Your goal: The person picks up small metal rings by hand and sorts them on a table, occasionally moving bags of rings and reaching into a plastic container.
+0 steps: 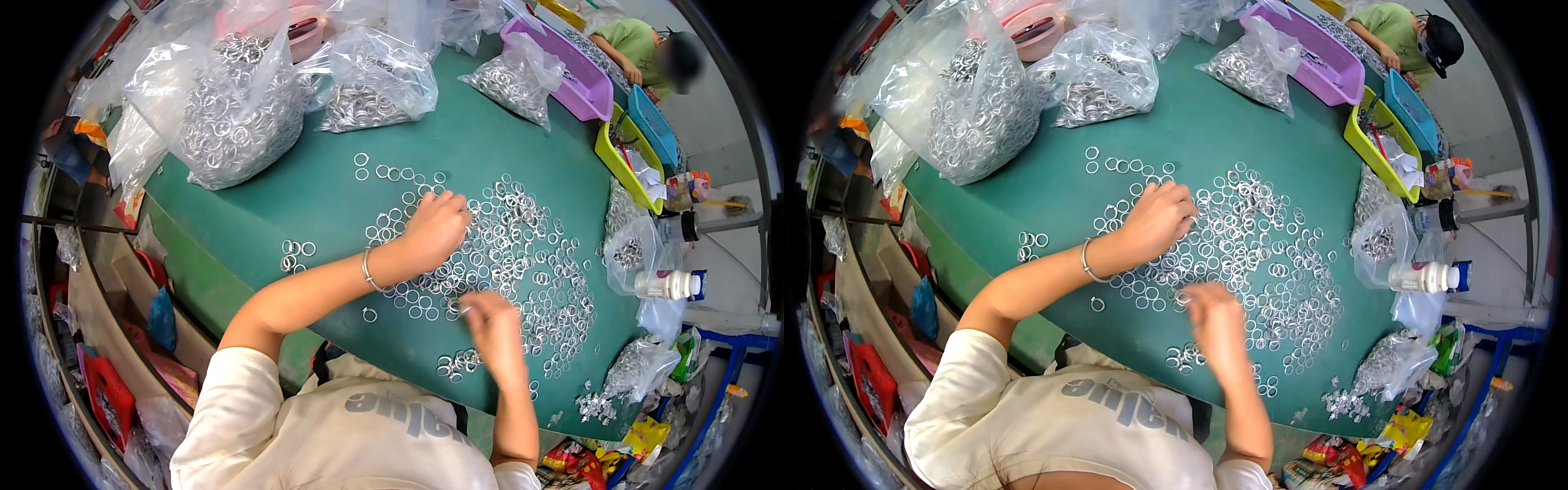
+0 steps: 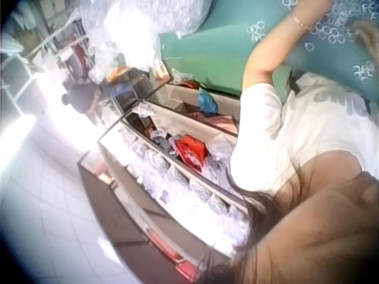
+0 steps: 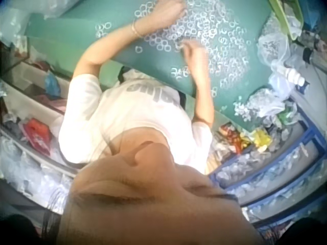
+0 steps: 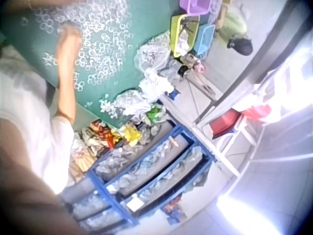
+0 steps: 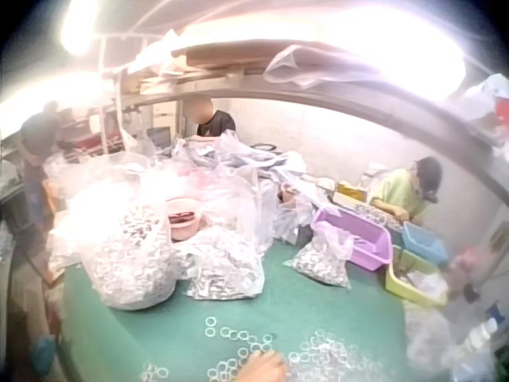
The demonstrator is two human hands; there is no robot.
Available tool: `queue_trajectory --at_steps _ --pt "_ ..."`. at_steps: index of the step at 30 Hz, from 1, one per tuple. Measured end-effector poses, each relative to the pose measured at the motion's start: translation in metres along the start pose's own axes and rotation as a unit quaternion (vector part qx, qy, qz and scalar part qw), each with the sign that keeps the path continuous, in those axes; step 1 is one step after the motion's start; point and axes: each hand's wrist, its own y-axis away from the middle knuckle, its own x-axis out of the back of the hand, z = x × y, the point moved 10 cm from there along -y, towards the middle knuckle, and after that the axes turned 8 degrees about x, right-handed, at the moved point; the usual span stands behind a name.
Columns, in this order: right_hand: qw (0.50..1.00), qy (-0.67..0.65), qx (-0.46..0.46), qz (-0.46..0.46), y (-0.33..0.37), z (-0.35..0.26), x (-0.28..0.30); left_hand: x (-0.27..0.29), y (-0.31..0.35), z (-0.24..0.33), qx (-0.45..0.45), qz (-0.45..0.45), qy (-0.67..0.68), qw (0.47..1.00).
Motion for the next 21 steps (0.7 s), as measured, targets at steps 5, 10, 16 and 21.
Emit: queue_trajectory --at_steps 5,10,16,21 --pt "0.985 0.07 0.095 -0.124 0.025 -0.038 -0.077 0.029 0.05 -0.003 0.124 -0.161 0.147 0.968" --pt "0.985 -0.093 0.037 -0.138 0.024 -0.03 -0.073 0.031 0.146 0.002 0.087 -0.141 0.049 0.985" --pt "0.988 -0.049 0.001 -0.145 0.031 -0.021 -0.072 0.021 0.178 0.033 0.069 -0.057 0.037 0.995" --pt "0.991 -0.032 -0.031 -0.129 0.035 -0.012 -0.053 0.016 0.184 0.03 0.07 -0.079 0.041 0.994"
